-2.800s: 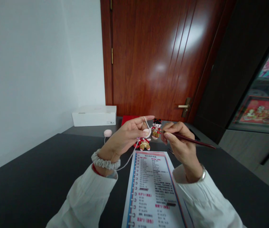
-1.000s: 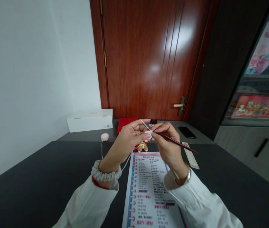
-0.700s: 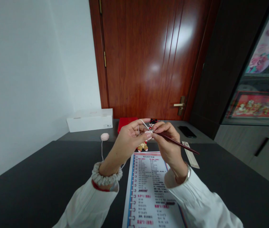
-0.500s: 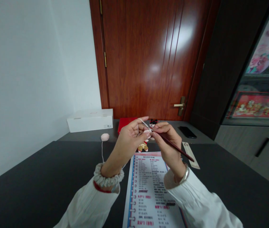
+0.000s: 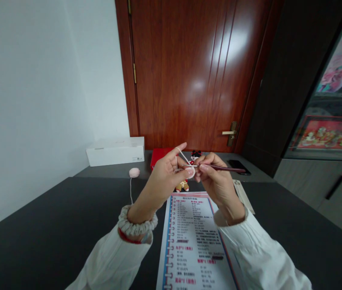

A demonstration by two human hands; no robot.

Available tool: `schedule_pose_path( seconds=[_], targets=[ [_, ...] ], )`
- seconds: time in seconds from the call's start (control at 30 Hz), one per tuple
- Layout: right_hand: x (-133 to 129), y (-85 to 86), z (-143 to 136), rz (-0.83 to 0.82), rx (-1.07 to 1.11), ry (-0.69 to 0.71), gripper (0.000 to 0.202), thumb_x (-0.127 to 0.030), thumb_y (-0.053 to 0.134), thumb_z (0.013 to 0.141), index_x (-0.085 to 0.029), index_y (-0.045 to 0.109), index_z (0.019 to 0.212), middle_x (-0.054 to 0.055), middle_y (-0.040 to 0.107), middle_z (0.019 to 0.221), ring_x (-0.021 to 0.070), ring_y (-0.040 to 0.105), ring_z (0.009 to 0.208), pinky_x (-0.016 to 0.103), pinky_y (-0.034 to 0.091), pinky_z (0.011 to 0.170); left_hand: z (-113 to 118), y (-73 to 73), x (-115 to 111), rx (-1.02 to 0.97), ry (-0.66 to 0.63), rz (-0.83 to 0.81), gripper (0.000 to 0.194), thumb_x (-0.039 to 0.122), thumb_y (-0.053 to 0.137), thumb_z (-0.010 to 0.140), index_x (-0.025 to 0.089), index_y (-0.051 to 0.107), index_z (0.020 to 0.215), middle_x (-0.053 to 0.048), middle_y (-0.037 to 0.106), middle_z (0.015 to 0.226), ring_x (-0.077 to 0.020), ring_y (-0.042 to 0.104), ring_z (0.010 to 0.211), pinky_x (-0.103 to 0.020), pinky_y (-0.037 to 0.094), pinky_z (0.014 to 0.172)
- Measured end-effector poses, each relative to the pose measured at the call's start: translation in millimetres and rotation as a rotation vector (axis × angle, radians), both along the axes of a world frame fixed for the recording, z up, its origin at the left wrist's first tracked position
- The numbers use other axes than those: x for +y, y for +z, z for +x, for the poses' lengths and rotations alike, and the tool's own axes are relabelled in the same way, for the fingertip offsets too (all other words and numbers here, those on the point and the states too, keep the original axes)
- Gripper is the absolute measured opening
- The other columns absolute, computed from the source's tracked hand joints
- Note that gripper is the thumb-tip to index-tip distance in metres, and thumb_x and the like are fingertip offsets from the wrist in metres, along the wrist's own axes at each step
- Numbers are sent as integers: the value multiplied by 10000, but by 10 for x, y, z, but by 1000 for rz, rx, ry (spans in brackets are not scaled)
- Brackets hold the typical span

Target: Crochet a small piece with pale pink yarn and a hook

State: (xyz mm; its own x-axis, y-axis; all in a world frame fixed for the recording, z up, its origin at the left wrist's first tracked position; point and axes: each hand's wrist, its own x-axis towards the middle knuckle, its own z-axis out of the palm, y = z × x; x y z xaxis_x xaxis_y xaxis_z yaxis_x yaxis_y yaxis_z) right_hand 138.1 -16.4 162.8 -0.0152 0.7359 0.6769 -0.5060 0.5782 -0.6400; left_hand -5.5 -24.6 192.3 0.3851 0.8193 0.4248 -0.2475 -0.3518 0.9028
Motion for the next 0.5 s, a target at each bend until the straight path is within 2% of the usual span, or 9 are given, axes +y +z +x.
schedule_pose_path(
  seconds=[0.27, 0.5],
  targets=[
    [-19, 32, 254, 131, -188, -69, 150, -140, 709, 764, -205, 585, 710, -35, 649, 671, 98, 551, 543, 227, 433, 498, -24, 9, 27, 19, 92, 39, 730, 120, 686, 731, 114, 401, 1402, 17, 610, 720, -113, 580, 693, -243, 489, 669],
    [-74, 52, 257, 211, -278, -216, 162, -92, 681, 785, -203, 582, 719, -38, 645, 691, 96, 560, 588, 232, 424, 533, -13, -3, 37, 21, 127, 54, 721, 137, 669, 758, 105, 373, 1415, 20, 601, 736, -112, 584, 699, -249, 483, 692]
  ],
)
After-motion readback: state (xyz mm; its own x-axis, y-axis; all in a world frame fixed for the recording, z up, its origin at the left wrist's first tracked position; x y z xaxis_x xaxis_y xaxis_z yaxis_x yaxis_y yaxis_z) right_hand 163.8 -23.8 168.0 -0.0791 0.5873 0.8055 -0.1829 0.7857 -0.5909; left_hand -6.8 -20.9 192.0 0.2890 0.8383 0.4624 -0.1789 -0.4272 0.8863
